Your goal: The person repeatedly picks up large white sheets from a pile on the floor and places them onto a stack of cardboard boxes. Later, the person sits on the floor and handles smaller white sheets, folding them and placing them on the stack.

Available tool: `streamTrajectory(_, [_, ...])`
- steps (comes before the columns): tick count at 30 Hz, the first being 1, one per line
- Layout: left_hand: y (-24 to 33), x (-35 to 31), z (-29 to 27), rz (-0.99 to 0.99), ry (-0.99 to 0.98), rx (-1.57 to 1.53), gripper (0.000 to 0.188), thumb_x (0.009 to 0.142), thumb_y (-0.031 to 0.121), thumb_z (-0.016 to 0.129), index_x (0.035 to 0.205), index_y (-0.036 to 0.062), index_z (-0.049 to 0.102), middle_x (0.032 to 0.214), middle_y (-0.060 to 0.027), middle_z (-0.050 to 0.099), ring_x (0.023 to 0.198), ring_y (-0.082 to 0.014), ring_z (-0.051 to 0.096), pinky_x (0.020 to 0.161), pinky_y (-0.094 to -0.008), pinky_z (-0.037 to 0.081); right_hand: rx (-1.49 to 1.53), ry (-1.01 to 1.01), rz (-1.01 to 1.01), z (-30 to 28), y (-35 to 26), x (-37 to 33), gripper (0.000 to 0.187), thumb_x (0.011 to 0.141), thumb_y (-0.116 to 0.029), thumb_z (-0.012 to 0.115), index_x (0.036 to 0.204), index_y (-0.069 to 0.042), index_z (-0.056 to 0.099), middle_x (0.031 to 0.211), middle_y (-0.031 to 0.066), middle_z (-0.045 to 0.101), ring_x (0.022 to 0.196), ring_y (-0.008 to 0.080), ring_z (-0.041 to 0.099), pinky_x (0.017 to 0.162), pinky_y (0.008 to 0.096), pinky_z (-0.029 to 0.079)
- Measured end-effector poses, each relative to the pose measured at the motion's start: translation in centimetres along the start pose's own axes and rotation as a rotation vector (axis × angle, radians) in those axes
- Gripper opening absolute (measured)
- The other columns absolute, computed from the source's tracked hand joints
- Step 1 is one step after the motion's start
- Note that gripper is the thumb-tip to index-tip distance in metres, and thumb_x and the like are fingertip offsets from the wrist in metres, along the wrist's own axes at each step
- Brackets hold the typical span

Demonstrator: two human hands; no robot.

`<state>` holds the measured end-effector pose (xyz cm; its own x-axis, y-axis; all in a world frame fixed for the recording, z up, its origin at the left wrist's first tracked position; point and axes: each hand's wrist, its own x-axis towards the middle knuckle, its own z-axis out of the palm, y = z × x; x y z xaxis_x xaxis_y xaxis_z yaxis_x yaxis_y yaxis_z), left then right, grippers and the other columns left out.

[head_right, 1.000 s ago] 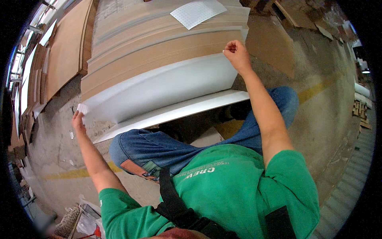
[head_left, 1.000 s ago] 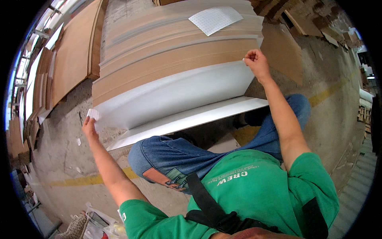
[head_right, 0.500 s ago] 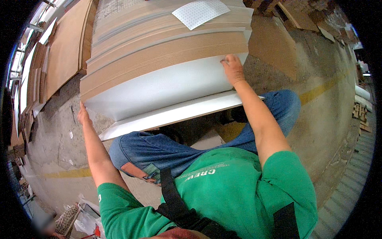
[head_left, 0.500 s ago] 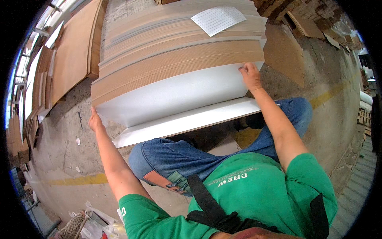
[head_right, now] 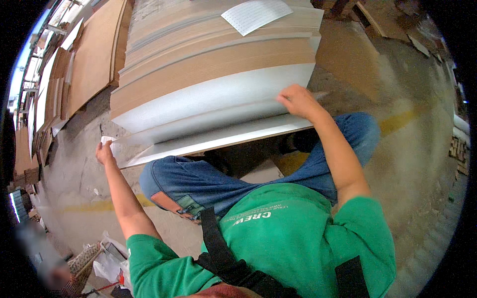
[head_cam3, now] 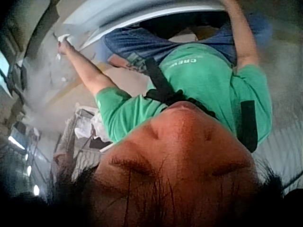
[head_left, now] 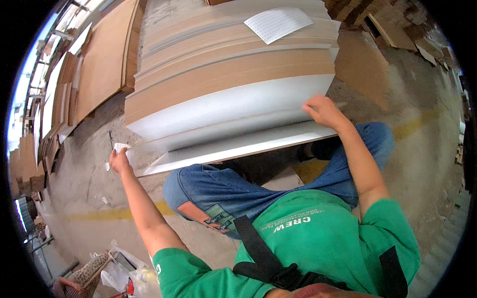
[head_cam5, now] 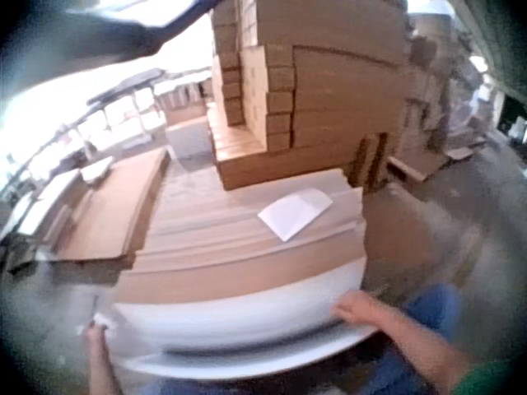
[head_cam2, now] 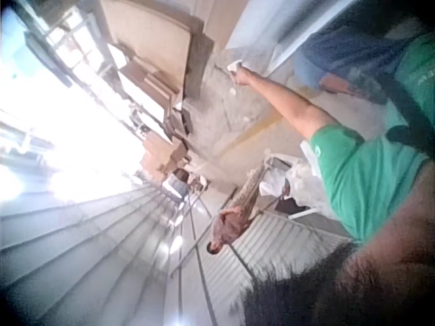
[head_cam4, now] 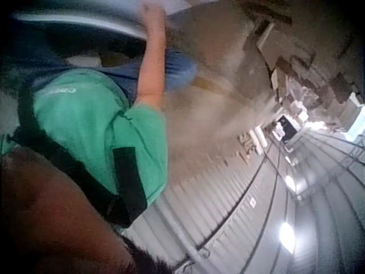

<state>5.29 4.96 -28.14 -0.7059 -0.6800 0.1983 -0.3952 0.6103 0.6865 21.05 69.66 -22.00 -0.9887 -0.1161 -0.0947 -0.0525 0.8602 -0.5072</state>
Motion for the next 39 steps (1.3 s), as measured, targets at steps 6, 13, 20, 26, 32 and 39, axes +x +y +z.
streamTrajectory(6, [10.6, -8.0, -4.9, 0.212, -0.266, -0.627, 0.034, 0.075, 0.000, 0.060, 0.109, 0.0012, 0.058, 0.099, -0.0108, 0.061, 0.086, -0.0181, 0.059, 0.078, -0.0271, 0.047, 0.145, -0.596, 0.190, -2.4, -2.2, -0.8, 0.027, 0.078, -0.029, 0.060, 0.087, -0.004, 0.065, 0.083, 0.0120, 0.065, 0.075, 0.0234, 0.060, 0.068, 0.0339, 0.047])
streamTrajectory(13, [27.2, -22.2, -5.6, 0.245, -1.077, -0.593, 0.039, 0.071, 0.002, 0.067, 0.109, 0.0047, 0.058, 0.101, -0.0072, 0.061, 0.083, -0.0120, 0.058, 0.074, -0.0239, 0.049, 0.648, 0.066, 0.121, -3.9, -6.0, 2.8, 0.014, 0.081, -0.015, 0.060, 0.090, -0.004, 0.063, 0.076, 0.0004, 0.059, 0.070, 0.0082, 0.052, 0.065, 0.0231, 0.043])
streamTrajectory(20, [29.4, -27.0, -5.0, 0.149, -1.190, -0.667, 0.027, 0.070, 0.002, 0.066, 0.097, 0.0047, 0.065, 0.087, -0.0074, 0.064, 0.074, -0.0105, 0.058, 0.068, -0.0227, 0.050, 0.610, 0.250, -0.336, -6.2, -11.1, 2.8, 0.013, 0.078, -0.008, 0.063, 0.089, -0.003, 0.062, 0.083, 0.0048, 0.061, 0.068, 0.0099, 0.055, 0.060, 0.0231, 0.045])
streamTrajectory(26, [29.5, -28.2, -4.1, 0.325, -1.179, -0.546, 0.026, 0.071, 0.000, 0.066, 0.097, 0.0026, 0.065, 0.088, -0.0048, 0.064, 0.075, -0.0088, 0.057, 0.069, -0.0219, 0.048, 0.270, 0.222, -0.543, -6.4, -10.1, 2.3, 0.011, 0.073, -0.002, 0.062, 0.084, -0.002, 0.059, 0.080, 0.0083, 0.054, 0.074, 0.0200, 0.053, 0.064, 0.0292, 0.044])
streamTrajectory(32, [28.9, -28.2, -3.7, 0.466, -1.170, -0.469, 0.026, 0.071, 0.001, 0.065, 0.096, 0.0041, 0.065, 0.086, -0.0057, 0.064, 0.074, -0.0090, 0.056, 0.068, -0.0225, 0.047, 0.256, 0.184, -0.509, -4.6, -10.1, 2.0, 0.010, 0.070, -0.001, 0.060, 0.077, -0.002, 0.054, 0.077, 0.0073, 0.051, 0.072, 0.0202, 0.050, 0.064, 0.0299, 0.043])
streamTrajectory(39, [27.2, -28.0, -2.8, 0.433, -1.190, -0.413, 0.026, 0.071, 0.002, 0.065, 0.096, 0.0049, 0.065, 0.085, -0.0056, 0.065, 0.073, -0.0097, 0.057, 0.068, -0.0230, 0.047, 0.538, 0.049, -0.253, -2.5, -9.4, 1.5, 0.013, 0.074, -0.011, 0.062, 0.083, -0.003, 0.057, 0.078, 0.0073, 0.053, 0.068, 0.0170, 0.051, 0.059, 0.0277, 0.043])
